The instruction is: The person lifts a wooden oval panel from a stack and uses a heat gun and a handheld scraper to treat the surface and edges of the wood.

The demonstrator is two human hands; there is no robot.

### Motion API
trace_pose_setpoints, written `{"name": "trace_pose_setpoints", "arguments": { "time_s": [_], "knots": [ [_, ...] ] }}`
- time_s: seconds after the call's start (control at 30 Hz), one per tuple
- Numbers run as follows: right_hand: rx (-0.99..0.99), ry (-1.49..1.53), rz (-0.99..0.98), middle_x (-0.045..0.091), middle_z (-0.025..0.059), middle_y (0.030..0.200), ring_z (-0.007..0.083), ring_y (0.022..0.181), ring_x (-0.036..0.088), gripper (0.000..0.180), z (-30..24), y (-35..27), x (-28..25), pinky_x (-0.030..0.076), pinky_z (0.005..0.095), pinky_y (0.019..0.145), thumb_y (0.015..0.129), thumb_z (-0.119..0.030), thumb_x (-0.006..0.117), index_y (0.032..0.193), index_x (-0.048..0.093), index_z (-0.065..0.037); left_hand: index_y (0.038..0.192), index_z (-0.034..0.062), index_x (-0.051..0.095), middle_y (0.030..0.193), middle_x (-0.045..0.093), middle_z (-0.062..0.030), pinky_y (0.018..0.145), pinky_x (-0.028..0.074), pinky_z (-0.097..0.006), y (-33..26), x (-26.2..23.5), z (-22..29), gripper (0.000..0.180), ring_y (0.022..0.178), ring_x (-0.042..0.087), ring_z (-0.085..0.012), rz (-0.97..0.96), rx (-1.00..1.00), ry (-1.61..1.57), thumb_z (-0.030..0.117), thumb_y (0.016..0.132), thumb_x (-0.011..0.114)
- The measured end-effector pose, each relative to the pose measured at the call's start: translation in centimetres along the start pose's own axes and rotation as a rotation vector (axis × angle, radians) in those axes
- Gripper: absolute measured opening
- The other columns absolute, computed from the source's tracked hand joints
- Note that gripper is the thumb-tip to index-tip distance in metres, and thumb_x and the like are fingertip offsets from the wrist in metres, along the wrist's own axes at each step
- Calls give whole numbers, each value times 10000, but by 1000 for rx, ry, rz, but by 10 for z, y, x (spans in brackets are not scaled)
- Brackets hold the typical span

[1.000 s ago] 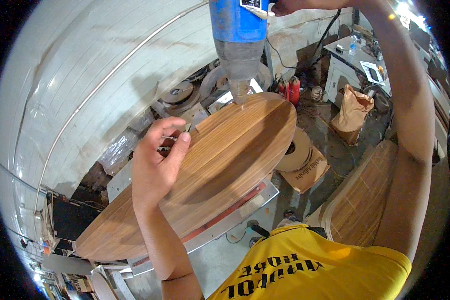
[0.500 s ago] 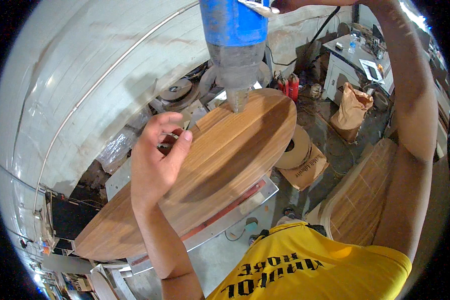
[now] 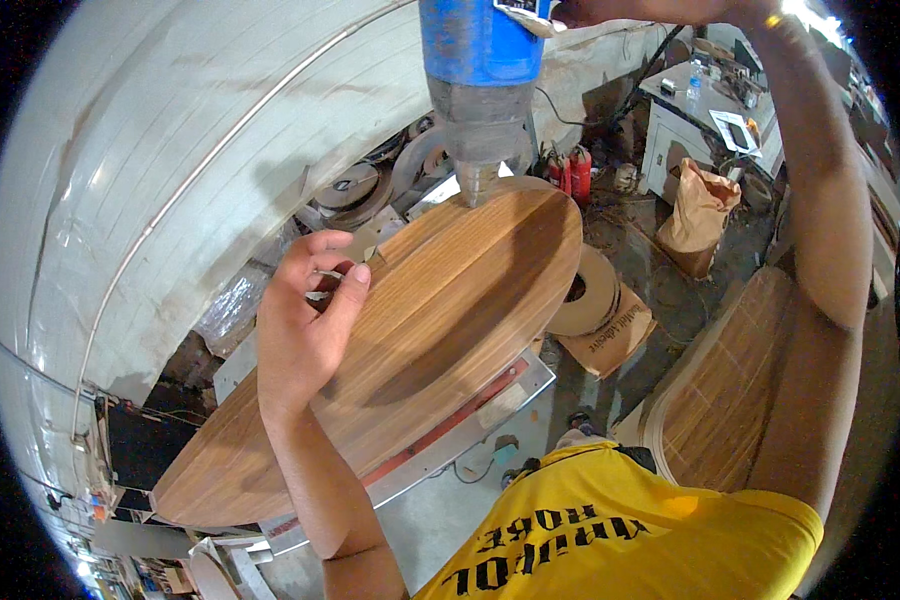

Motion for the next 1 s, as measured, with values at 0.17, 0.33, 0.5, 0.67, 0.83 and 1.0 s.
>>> {"name": "trace_pose_setpoints", "arguments": {
  "time_s": [0.17,0.33,0.5,0.67,0.83,1.0],
  "knots": [
    [152,2,-62,762,131,897,221,813,742,350,-5,5,1,593,358,773,749,-100,830,1067,736,11,1263,13,617,962,670,-40,804,498,-277,-1,-2,-3,303,884,619,-115,-2,6,-9,124,989,683],
    [205,181,-162,764,133,880,231,793,740,332,-6,16,-6,588,367,767,757,-137,840,1037,746,13,1265,25,620,974,704,-90,728,507,-275,2,0,-4,326,815,637,-127,6,15,-12,137,971,709],
    [282,48,118,766,137,928,229,835,727,368,23,-2,-6,580,369,799,786,-207,853,1059,740,13,1297,46,605,1031,655,-11,824,475,-261,3,-10,-14,344,931,592,-101,31,-23,31,199,1001,688],
    [646,332,819,715,82,876,182,797,673,421,120,-151,-4,561,328,757,846,-335,859,1065,683,-22,1404,74,555,1092,631,-36,913,465,-279,-2,-28,-33,383,1034,579,-126,116,-150,-76,167,1038,618],
    [1155,875,1697,686,66,940,247,829,708,263,194,-445,165,586,401,723,888,-127,822,1078,660,-45,1432,70,534,1048,626,-6,860,442,-279,6,-34,-63,444,940,568,-128,151,-196,-52,282,1046,594],
    [2037,488,2254,712,114,1108,251,913,680,515,88,-665,352,582,425,802,813,-220,902,1162,652,64,1431,55,529,1083,620,-61,840,505,-300,30,-81,-134,478,928,590,-159,158,-261,-20,338,1052,603]
  ]
}}
Point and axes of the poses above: each hand's wrist, its own y-axis towards the middle knuckle, its own x-axis out of the palm, z = x × y, the point moved 10 cm from there along y, towards the middle knuckle
